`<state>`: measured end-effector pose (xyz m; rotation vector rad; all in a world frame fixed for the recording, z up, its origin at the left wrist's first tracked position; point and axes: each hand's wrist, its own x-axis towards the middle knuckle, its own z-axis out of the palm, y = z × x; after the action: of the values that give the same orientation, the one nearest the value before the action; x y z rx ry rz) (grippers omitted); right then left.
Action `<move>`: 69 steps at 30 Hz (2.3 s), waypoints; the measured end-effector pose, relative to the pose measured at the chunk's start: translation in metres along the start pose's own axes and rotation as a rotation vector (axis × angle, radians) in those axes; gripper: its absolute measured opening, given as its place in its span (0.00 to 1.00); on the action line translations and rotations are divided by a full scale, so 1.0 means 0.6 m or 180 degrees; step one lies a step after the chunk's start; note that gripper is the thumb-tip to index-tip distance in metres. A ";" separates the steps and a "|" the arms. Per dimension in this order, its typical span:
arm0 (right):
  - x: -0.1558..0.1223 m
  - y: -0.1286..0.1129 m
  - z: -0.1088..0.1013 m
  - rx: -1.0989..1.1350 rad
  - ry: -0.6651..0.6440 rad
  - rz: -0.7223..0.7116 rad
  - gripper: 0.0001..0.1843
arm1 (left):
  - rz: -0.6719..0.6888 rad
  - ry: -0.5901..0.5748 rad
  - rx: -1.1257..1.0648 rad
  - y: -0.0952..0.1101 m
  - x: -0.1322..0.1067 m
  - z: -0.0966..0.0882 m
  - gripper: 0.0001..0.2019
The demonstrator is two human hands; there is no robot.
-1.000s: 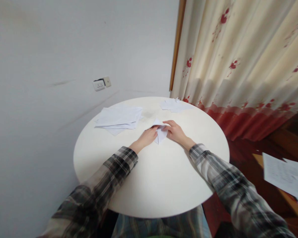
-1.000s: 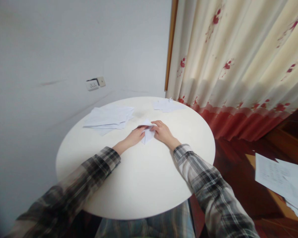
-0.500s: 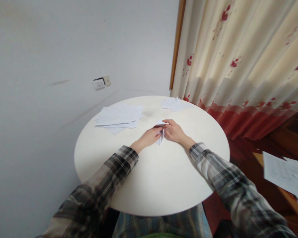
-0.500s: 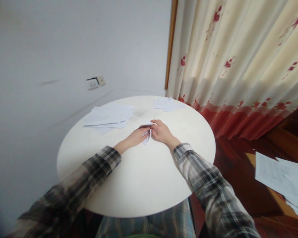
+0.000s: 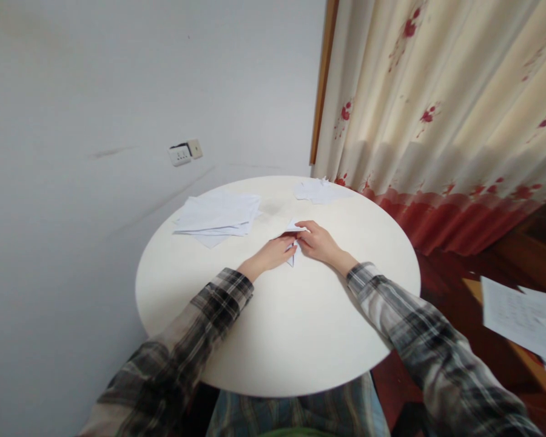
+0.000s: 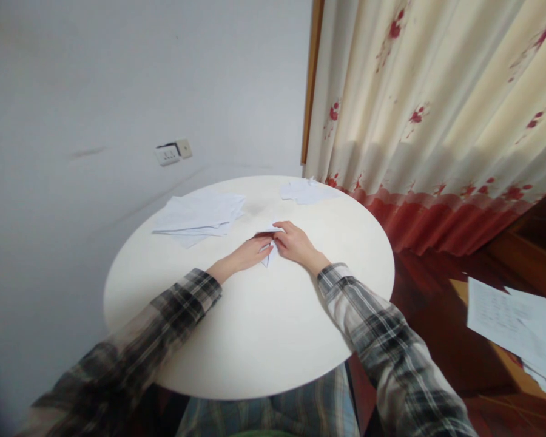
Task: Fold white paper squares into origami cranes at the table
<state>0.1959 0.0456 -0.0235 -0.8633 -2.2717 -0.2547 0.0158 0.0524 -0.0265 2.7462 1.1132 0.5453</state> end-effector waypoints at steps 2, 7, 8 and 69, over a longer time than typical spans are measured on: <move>0.001 0.000 0.001 -0.0007 -0.0036 -0.0011 0.09 | -0.0014 0.0002 -0.0058 -0.001 -0.002 0.001 0.17; 0.002 0.000 0.002 0.0023 -0.0022 0.0011 0.09 | -0.0079 0.0025 -0.0141 -0.003 -0.005 0.004 0.21; 0.002 -0.001 0.001 0.0043 -0.0011 0.0032 0.09 | -0.0103 0.0028 -0.0139 -0.004 -0.005 0.004 0.21; 0.003 0.005 0.020 0.0958 -0.0466 0.0871 0.32 | -0.0663 0.0462 0.0488 0.019 0.002 -0.016 0.13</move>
<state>0.1905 0.0532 -0.0313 -1.0418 -2.2134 0.2750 0.0205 0.0449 -0.0141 2.7042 1.5136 0.6640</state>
